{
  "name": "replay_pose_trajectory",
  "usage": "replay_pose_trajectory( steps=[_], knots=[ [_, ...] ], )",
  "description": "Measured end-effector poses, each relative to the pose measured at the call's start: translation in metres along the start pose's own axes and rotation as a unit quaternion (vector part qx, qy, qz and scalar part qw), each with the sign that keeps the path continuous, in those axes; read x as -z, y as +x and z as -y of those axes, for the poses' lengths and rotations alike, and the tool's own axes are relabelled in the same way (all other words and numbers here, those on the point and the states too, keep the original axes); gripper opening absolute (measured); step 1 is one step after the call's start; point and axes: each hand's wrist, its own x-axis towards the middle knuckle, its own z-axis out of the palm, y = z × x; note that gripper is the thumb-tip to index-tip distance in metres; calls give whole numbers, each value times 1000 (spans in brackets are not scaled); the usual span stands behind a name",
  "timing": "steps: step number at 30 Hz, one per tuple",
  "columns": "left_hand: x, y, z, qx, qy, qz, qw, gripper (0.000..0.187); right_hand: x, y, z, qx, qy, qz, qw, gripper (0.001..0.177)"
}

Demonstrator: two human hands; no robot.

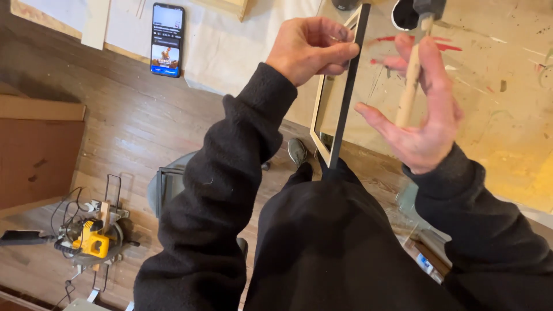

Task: Applying black paint to the edges of wooden picture frames using a foam brush.

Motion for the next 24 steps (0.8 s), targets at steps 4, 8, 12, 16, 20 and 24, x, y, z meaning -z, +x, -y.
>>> replay_pose_trajectory(
  steps=[4, 8, 12, 16, 20, 24],
  knots=[
    [-1, 16, 11, 31, 8, -16, 999, 19, -7, 10, 6, -63, -13, 23, 998, 113],
    [-1, 24, 15, 21, -30, 4, 999, 19, -13, 14, 0, -102, -16, 24, 994, 119],
    [-7, 8, 15, 5, 0, -18, 1000, 22, -14, 14, 0, -108, -15, 37, 993, 120],
    [-13, -38, 4, -34, 34, -40, 998, 21, -17, 15, -7, -94, -9, 43, 995, 127],
    [-26, -128, -1, -117, 188, -129, 967, 18, -18, 16, 0, -91, -11, 43, 995, 128],
    [-40, -173, 9, -180, 309, -86, 930, 21, -19, 19, -1, -81, -32, 46, 995, 129]
  ],
)
